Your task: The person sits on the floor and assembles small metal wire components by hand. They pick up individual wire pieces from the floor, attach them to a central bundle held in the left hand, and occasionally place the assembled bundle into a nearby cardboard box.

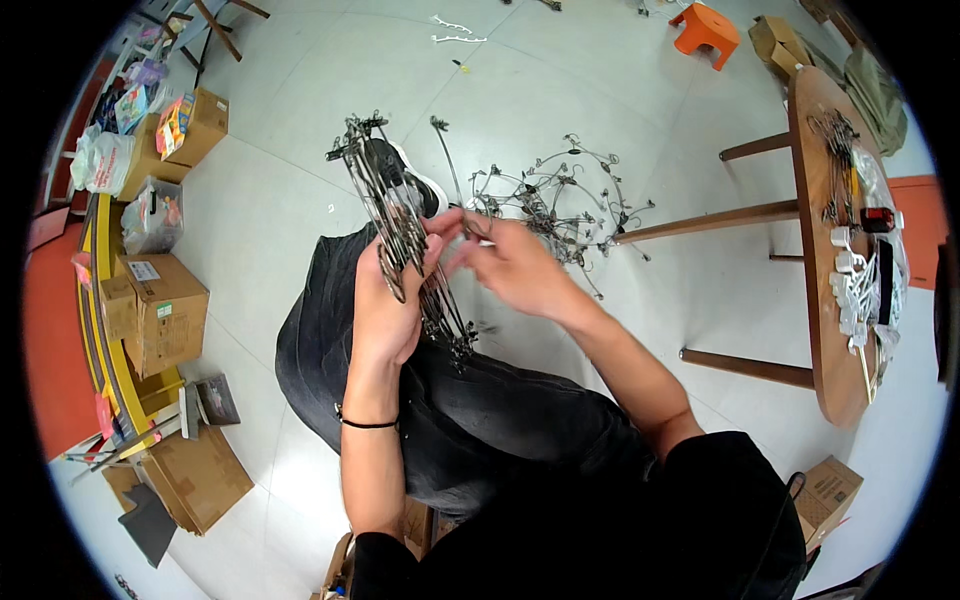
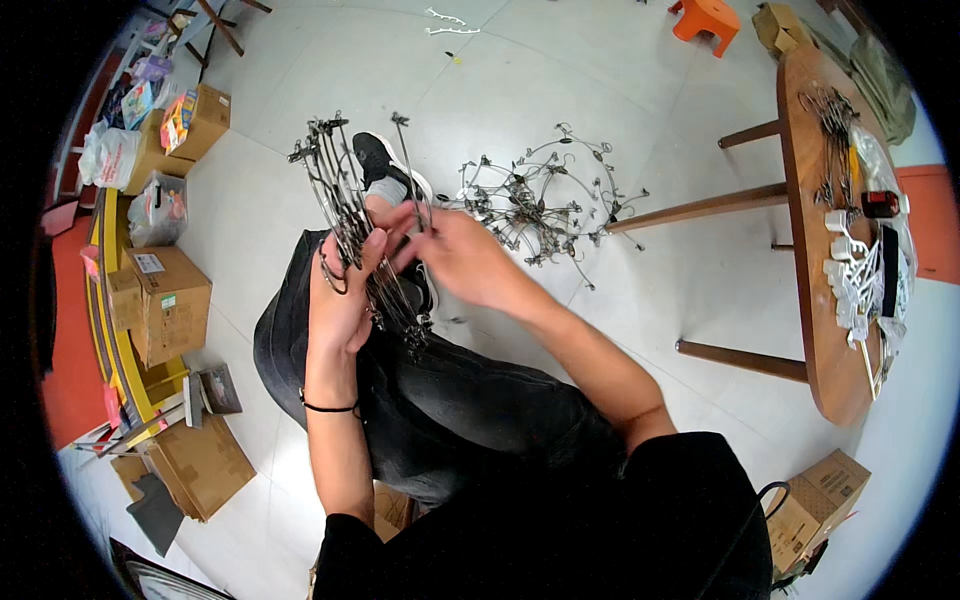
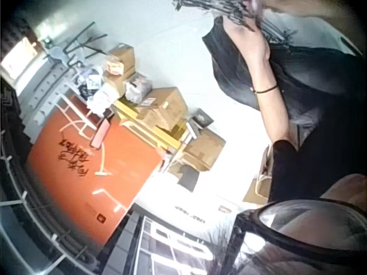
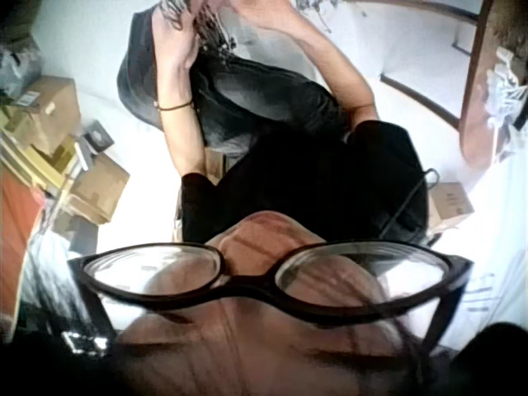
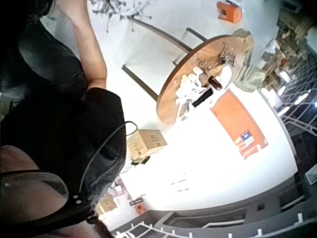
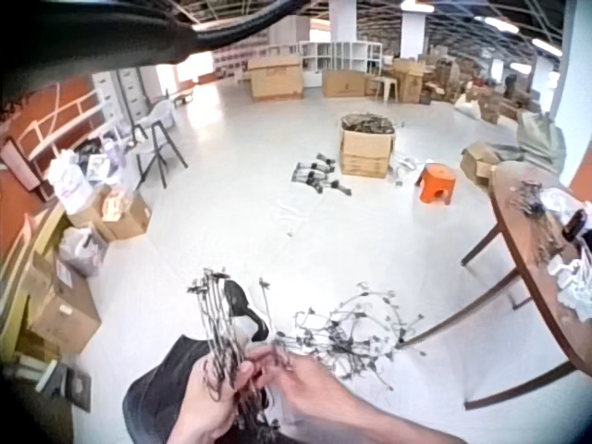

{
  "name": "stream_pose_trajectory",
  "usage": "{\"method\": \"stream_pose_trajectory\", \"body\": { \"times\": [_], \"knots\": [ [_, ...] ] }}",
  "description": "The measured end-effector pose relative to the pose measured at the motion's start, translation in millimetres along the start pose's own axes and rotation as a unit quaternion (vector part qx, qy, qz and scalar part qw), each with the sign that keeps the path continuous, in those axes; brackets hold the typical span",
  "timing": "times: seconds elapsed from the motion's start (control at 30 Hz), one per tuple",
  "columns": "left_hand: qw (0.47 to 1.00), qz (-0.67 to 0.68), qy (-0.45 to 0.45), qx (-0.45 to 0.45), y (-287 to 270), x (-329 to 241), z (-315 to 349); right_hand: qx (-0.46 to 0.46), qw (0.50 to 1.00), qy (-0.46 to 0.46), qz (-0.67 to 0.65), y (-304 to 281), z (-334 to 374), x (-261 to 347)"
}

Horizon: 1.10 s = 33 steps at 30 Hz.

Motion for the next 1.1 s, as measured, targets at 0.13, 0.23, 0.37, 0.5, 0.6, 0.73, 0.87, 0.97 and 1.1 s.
{"method": "stream_pose_trajectory", "body": {
  "times": [0.13,0.23,0.37,0.5,0.6,0.73,0.87,0.97,1.1],
  "knots": [
    [0.993,-0.075,0.044,-0.077,-8.3,2.6,0.6,-0.055,0.995,-0.075,-0.026,26.2,-10.3,-11.8],
    [0.985,-0.122,0.073,-0.095,-23.0,7.1,1.1,-0.076,0.992,-0.079,0.059,41.1,-1.8,10.1],
    [0.986,-0.106,0.057,-0.114,-25.9,3.6,9.1,-0.078,0.988,-0.109,0.073,47.6,-17.7,-1.7],
    [0.980,-0.116,0.059,-0.149,-48.2,5.4,14.3,-0.062,0.958,-0.082,0.266,58.1,-29.3,21.2],
    [0.974,-0.079,0.080,-0.199,-66.6,1.6,18.3,-0.051,0.939,-0.147,0.305,63.2,-47.1,21.2],
    [0.974,0.012,0.043,-0.221,-68.3,-27.3,27.1,-0.024,0.975,-0.143,0.169,70.8,-69.5,25.1],
    [0.950,-0.123,0.026,-0.287,-91.5,-27.7,44.2,-0.019,0.973,-0.132,0.189,97.3,-67.1,33.0],
    [0.953,-0.135,0.009,-0.270,-109.3,-33.1,53.4,0.072,0.980,-0.175,-0.064,99.9,-76.0,12.8],
    [0.963,-0.010,0.048,-0.264,-101.5,-41.4,53.8,-0.066,0.979,-0.016,-0.194,72.8,-116.0,-98.1]
  ]
}}
Point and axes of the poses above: each hand's wrist, its own z-axis away from the middle knuckle, its own y-axis out of the palm, x = y × z, the point moved 4 cm from there along -z, towards the middle knuckle, and after that the axes turned 5 degrees about x, right-handed, at the moved point
